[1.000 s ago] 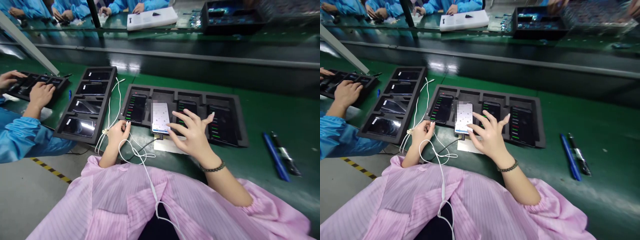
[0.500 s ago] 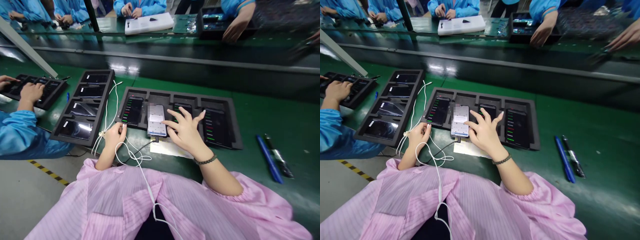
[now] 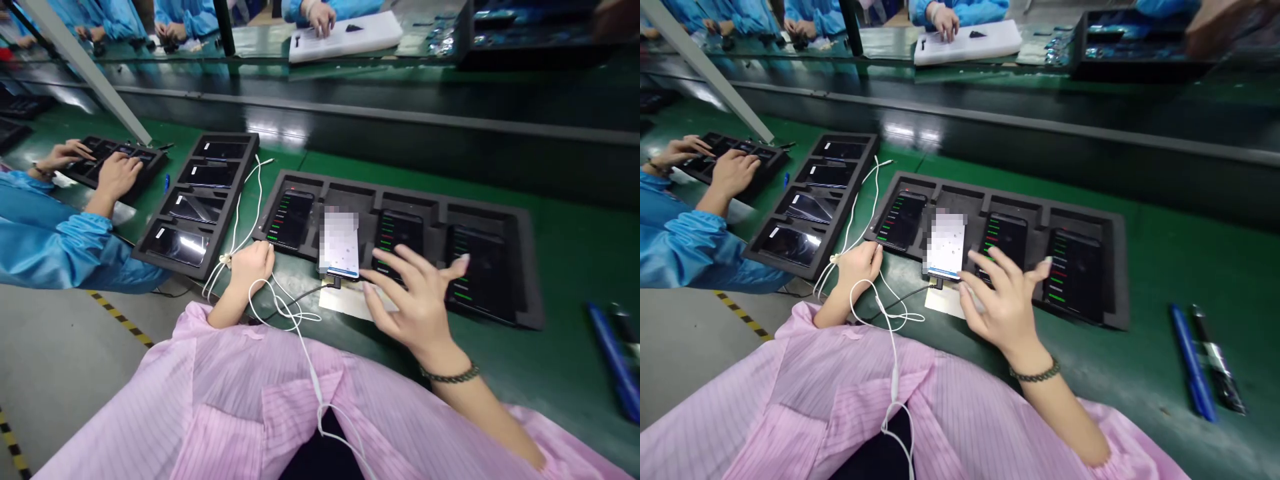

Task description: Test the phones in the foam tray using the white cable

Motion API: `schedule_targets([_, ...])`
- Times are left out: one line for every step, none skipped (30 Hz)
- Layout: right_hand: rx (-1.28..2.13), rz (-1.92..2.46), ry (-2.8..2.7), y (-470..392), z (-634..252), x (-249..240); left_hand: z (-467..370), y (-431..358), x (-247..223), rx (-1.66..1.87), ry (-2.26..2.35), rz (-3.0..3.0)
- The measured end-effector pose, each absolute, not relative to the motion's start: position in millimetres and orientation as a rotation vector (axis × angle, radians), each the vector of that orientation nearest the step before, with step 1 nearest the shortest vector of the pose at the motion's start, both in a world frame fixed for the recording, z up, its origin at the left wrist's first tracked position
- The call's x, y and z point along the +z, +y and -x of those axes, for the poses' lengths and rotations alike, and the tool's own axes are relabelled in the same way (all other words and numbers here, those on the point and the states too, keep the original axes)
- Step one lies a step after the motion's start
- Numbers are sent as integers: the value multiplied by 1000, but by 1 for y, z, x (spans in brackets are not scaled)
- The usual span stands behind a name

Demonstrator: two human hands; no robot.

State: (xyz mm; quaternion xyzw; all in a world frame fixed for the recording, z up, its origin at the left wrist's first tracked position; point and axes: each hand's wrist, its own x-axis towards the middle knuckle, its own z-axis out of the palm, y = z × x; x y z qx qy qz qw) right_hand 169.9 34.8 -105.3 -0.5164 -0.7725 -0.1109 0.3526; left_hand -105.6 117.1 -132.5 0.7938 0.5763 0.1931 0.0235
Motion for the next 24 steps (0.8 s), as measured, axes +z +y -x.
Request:
schedule_targets([-254, 1262, -1987, 30, -167, -107, 105, 118, -133, 597, 1788, -2455])
schedule_targets([-206, 1199, -1979, 25, -164, -110, 105, 118, -133, 600, 1793, -2448])
schedule_targets([-145, 1164, -1978, 21, -162, -112, 104, 119, -132, 607, 1797, -2439])
schedule_targets([-74, 1169, -1982, 17, -159, -113, 104, 119, -132, 613, 1798, -2429])
schedule_targets([-3, 1213, -1981, 15, -156, -114, 103, 119, -131, 615, 1801, -2415])
schedule_targets([61, 1290, -1966, 13, -154, -115, 102, 119, -131, 613, 1809, -2396])
schedule_targets([119, 1380, -1929, 11, -152, -116, 102, 119, -130, 604, 1821, -2369])
schedule_targets([175, 1465, -1871, 11, -150, -116, 102, 119, -129, 591, 1839, -2334])
schedule_targets([239, 1534, -1805, 11, -148, -116, 101, 119, -128, 575, 1855, -2290])
schedule_targets([315, 1587, -1743, 12, -146, -116, 102, 118, -128, 561, 1863, -2241])
schedule_targets([402, 1627, -1690, 13, -144, -116, 102, 118, -127, 552, 1862, -2189])
schedule_targets([496, 1660, -1648, 15, -142, -116, 102, 118, -125, 548, 1852, -2133])
schedule_targets([587, 1687, -1612, 17, -140, -115, 102, 117, -124, 546, 1842, -2074])
schedule_targets([670, 1706, -1581, 20, -139, -115, 101, 117, -122, 541, 1836, -2014])
schedule_targets([740, 1718, -1549, 23, -137, -114, 100, 116, -120, 532, 1837, -1957])
schedule_targets([800, 1726, -1514, 26, -135, -113, 98, 115, -117, 518, 1848, -1909])
schedule_targets([853, 1728, -1482, 28, -133, -112, 96, 114, -114, 498, 1870, -1874])
schedule_targets([900, 1728, -1451, 30, -132, -111, 94, 113, -112, 475, 1899, -1860])
schedule_targets([939, 1725, -1418, 32, -130, -110, 92, 112, -109, 449, 1931, -1863])
schedule_targets([974, 1722, -1384, 34, -129, -108, 90, 111, -106, 422, 1963, -1876])
schedule_targets([1009, 1721, -1348, 35, -128, -107, 89, 110, -103, 399, 1992, -1888])
schedule_targets([1046, 1725, -1308, 35, -126, -106, 88, 109, -100, 381, 2012, -1889])
schedule_targets([1085, 1737, -1265, 36, -125, -105, 89, 109, -98, 371, 2017, -1875])
schedule_targets([1123, 1750, -1223, 36, -124, -104, 91, 109, -96, 369, 2008, -1846])
